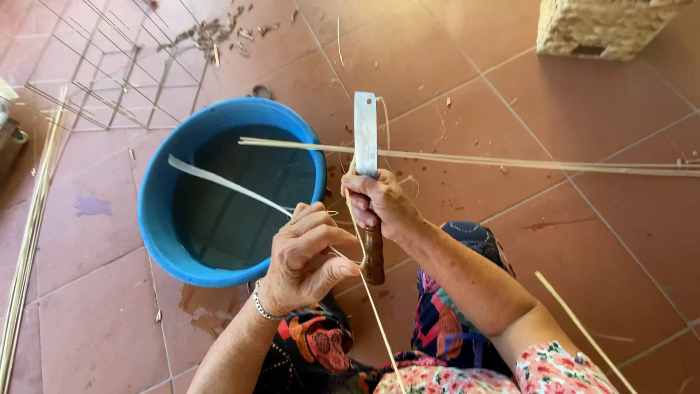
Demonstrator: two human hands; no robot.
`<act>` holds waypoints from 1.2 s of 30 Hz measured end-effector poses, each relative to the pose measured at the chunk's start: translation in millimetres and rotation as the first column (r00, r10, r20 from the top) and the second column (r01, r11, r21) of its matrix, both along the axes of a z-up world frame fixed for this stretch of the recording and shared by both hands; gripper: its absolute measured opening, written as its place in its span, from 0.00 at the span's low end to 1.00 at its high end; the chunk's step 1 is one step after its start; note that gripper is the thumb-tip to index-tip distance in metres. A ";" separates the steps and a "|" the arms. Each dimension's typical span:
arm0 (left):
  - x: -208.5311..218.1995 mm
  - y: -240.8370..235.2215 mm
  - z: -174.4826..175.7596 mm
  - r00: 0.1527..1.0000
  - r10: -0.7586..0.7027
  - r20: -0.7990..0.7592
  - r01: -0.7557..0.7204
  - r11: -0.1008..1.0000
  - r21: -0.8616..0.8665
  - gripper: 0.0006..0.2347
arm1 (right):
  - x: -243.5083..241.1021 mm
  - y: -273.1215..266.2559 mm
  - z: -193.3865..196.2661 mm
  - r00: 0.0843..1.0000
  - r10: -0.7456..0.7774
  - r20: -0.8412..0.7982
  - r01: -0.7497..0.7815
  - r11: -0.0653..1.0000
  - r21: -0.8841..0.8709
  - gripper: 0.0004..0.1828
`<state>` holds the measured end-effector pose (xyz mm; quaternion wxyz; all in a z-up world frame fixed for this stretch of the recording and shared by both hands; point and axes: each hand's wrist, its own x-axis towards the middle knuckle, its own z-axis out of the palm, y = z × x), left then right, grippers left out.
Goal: The person sits on a tiled floor and uses a knife to split long bamboo sticks into thin strips. The person holds the bamboo with one hand and shaves it with the other, producing thin strips that fall onto the floor.
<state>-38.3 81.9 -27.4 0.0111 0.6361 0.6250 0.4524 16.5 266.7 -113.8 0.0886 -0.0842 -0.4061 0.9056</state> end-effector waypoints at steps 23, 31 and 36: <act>-9.4 4.1 -7.0 0.895 -0.243 0.375 0.275 0.961 -0.032 0.08 | -23.9 38.0 -41.0 1.000 -0.020 -0.009 0.020 0.999 -0.035 0.10; 9.1 -7.5 25.8 0.960 0.226 -0.166 -0.202 0.967 0.153 0.05 | -16.8 46.3 -36.0 0.996 -0.033 -0.079 0.027 0.996 -0.082 0.11; 2.3 -13.9 21.8 0.966 0.253 -0.047 -0.251 0.966 0.055 0.03 | -14.5 42.5 -23.5 0.987 -0.109 -0.117 0.109 0.994 -0.013 0.11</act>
